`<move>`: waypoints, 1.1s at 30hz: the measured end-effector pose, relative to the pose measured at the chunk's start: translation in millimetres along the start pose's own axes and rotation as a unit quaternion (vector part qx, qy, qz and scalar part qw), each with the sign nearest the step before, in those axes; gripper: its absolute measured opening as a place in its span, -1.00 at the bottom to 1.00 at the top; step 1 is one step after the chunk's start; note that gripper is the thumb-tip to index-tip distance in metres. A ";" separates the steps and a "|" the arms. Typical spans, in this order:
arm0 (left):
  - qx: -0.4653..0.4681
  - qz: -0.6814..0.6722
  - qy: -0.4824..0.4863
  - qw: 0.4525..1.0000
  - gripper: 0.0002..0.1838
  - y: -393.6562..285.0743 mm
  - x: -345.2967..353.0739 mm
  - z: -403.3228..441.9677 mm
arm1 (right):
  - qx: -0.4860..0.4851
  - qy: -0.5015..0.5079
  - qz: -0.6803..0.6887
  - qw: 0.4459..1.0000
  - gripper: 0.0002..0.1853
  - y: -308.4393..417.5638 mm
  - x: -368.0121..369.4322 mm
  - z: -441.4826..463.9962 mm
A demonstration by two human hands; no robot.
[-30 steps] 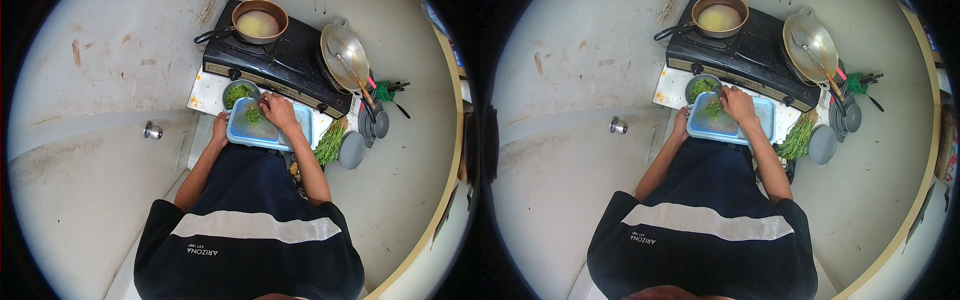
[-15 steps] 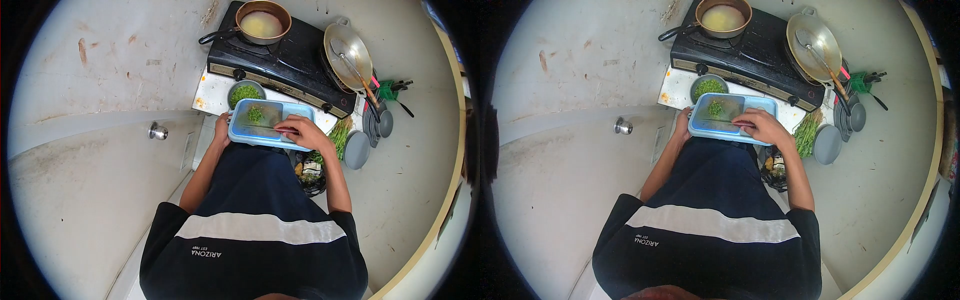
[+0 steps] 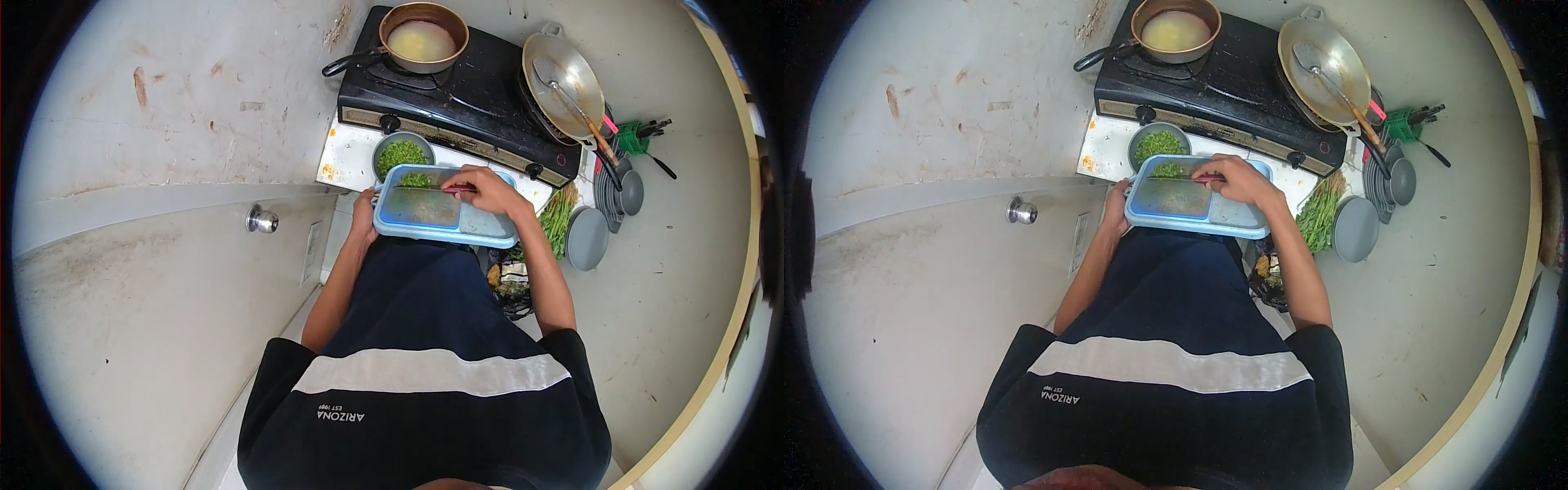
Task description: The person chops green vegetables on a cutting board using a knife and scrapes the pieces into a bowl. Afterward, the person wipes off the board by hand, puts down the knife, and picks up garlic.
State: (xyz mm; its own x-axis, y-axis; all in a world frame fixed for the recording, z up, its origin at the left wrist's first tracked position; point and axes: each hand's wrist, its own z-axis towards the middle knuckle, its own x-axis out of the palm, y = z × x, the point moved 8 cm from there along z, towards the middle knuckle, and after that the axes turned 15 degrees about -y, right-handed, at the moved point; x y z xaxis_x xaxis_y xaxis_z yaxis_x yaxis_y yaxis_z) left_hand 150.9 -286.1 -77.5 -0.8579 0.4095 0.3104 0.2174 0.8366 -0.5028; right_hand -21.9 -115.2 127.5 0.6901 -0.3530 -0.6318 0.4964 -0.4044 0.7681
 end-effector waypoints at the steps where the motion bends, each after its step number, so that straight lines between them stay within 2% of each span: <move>1: -0.015 -0.002 -0.006 1.000 -0.53 1.5 -0.7 -2.1 | -0.001 0.002 0.003 1.000 -0.62 -5.6 2.9 5.0; 6: -0.021 -0.012 -0.019 1.000 -0.51 1.3 -7.1 -3.1 | -0.003 0.007 -0.028 1.000 -0.65 -27.6 16.2 28.9; 8: -0.013 -0.023 -0.039 0.999 -0.63 -4.7 -8.6 -7.4 | -0.008 -0.020 -0.080 0.997 -0.65 -35.4 17.4 35.9; 11: -0.012 -0.028 -0.027 0.999 -0.64 -7.2 -10.6 -6.5 | 0.018 -0.034 -0.099 0.994 -0.65 -20.5 9.0 35.5; 15: -0.024 -0.033 -0.025 0.999 -0.64 -8.9 -10.2 -9.9 | -0.005 -0.069 -0.059 0.996 -0.65 -10.3 1.0 27.6; 18: -0.019 -0.034 -0.023 0.999 -0.63 -7.5 -10.5 -4.6 | 0.021 -0.031 -0.011 0.999 -0.67 4.1 -6.3 16.5; 21: -0.004 -0.028 -0.012 1.000 -0.62 -7.8 -9.4 -1.7 | 0.047 0.064 0.088 0.993 -0.64 16.9 0.1 -0.4; 22: -0.007 -0.027 -0.007 1.000 -0.62 -8.1 -7.4 -3.4 | 0.048 0.063 0.088 0.993 -0.64 16.7 -0.1 -1.0; 24: -0.012 -0.024 -0.001 1.000 -0.62 -7.7 -4.0 -6.5 | 0.071 0.130 0.071 0.986 -0.62 12.6 9.9 -7.2; 26: -0.021 -0.026 -0.007 0.999 -0.63 -6.5 -1.6 -8.9 | 0.068 0.118 0.078 0.988 -0.63 -0.4 16.9 -3.9; 29: 0.015 -0.003 -0.013 1.000 -0.64 -6.8 -7.3 -5.2 | 0.073 0.016 0.095 0.993 -0.67 -25.0 17.9 8.1; 30: 0.015 -0.001 -0.013 1.000 -0.64 -9.0 -6.0 -10.7 | 0.073 0.015 0.096 0.993 -0.67 -32.3 23.2 10.8; 33: 0.009 0.011 -0.013 1.000 -0.66 -13.1 -0.7 -24.8 | 0.085 -0.107 -0.080 0.987 -0.67 -49.6 10.7 17.8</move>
State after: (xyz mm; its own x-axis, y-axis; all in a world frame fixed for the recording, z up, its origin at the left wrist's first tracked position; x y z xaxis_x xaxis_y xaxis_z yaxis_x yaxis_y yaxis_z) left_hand 160.3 -288.4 -51.1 -0.8654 0.4170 0.2777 0.2273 0.8207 -0.5242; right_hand -48.5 -114.0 80.8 0.4743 -0.4350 -0.7654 0.4821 -0.5992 0.6392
